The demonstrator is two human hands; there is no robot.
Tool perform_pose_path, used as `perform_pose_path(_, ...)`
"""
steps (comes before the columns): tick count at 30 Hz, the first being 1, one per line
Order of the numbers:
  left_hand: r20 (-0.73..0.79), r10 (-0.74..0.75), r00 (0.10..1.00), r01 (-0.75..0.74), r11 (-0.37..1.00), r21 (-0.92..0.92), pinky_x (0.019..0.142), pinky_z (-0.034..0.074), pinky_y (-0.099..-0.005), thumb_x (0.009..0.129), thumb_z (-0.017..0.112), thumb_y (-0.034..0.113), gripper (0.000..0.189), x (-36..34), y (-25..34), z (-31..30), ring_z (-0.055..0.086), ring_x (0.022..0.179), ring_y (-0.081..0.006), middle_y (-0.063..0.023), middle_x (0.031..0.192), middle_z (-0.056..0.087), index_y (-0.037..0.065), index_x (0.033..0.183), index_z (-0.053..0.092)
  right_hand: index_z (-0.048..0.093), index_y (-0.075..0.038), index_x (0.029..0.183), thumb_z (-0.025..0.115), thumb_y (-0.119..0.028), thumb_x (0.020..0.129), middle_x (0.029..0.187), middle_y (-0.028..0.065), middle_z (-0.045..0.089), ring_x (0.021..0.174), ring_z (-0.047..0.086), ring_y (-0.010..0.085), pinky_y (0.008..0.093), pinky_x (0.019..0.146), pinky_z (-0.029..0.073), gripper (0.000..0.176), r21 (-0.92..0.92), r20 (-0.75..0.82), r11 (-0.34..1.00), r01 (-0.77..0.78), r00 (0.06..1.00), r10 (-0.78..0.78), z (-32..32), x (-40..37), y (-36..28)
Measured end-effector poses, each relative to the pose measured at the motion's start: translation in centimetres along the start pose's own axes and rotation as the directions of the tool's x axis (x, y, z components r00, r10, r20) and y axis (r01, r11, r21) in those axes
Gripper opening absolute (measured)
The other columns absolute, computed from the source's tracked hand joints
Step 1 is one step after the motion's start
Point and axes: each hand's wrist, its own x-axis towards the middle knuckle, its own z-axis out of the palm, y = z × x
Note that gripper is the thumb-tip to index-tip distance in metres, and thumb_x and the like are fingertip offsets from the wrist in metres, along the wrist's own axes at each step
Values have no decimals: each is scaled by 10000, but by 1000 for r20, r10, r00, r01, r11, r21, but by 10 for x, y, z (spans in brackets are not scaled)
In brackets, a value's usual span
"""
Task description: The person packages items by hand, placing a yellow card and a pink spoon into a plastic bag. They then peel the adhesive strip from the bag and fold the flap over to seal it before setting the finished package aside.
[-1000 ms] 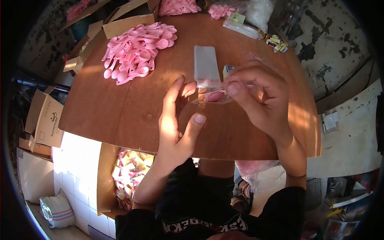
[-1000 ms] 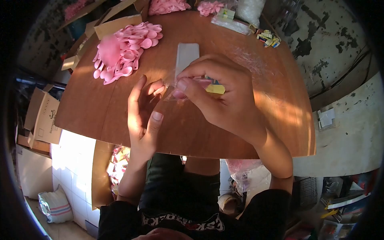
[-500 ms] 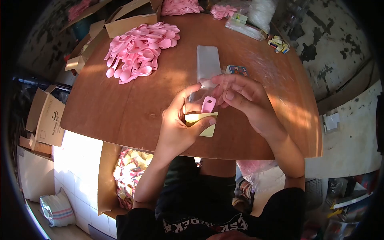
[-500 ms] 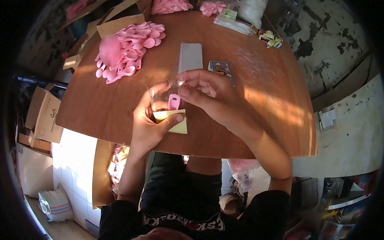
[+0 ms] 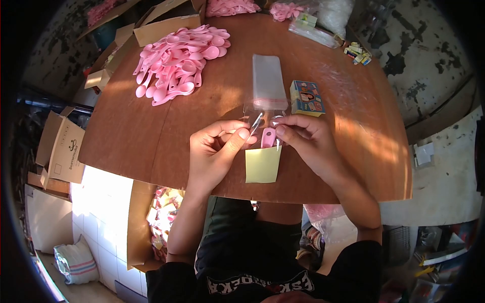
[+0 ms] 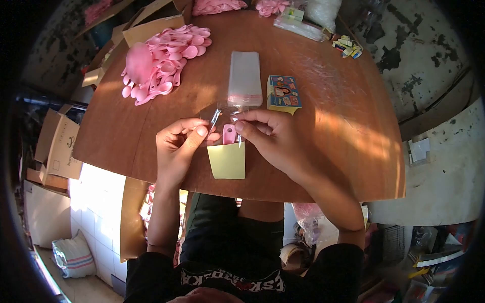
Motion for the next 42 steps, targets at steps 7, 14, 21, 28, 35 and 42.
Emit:
perform_pose_path(7,-40,119,992,-113,986,126,744,540,-233,923,633,32,122,0,-2,-1,682,841,-130,-84,888,695,-61,1002,641,618,48,1109,614,-42,932,1024,103,684,981,648,130,245,876,525,198,2,-37,989,150,988,-150,1,1,19)
perform_pose_path(14,42,142,989,-148,960,237,767,507,-252,920,613,-3,121,-3,4,-17,643,854,-125,-101,956,693,-46,1028,649,678,29,1007,603,35,905,1023,92,683,969,656,137,247,832,539,127,-71,49,988,135,990,-132,-3,-3,18)
perform_pose_path(21,136,71,988,-105,959,264,808,512,-262,928,578,-26,125,-4,8,-22,662,882,-134,-107,947,710,-52,994,681,702,15,973,597,91,870,987,96,679,865,653,113,207,706,507,166,-97,136,946,309,946,-295,-8,1,24)
perform_pose_path(28,150,52,987,-71,989,128,800,506,-250,923,581,-39,124,-2,9,-24,656,888,-128,-120,942,707,-74,1018,654,700,24,966,584,84,871,987,95,681,841,650,111,203,687,494,161,-198,161,908,368,927,-340,-9,-1,17)
perform_pose_path(35,150,23,988,-47,986,161,811,517,-245,868,647,-72,291,-2,3,-24,651,944,-134,-118,984,692,-57,1156,609,699,13,964,702,17,814,988,112,690,878,678,171,264,744,537,150,-126,74,903,411,912,-404,2,-3,26)
perform_pose_path(42,327,-222,918,104,934,342,809,568,-279,768,753,-53,565,-50,38,-32,678,932,-170,-118,1160,657,14,1287,541,665,23,1023,677,62,838,1063,127,627,950,638,166,273,779,537,189,-125,270,937,327,920,-286,-2,-18,13)
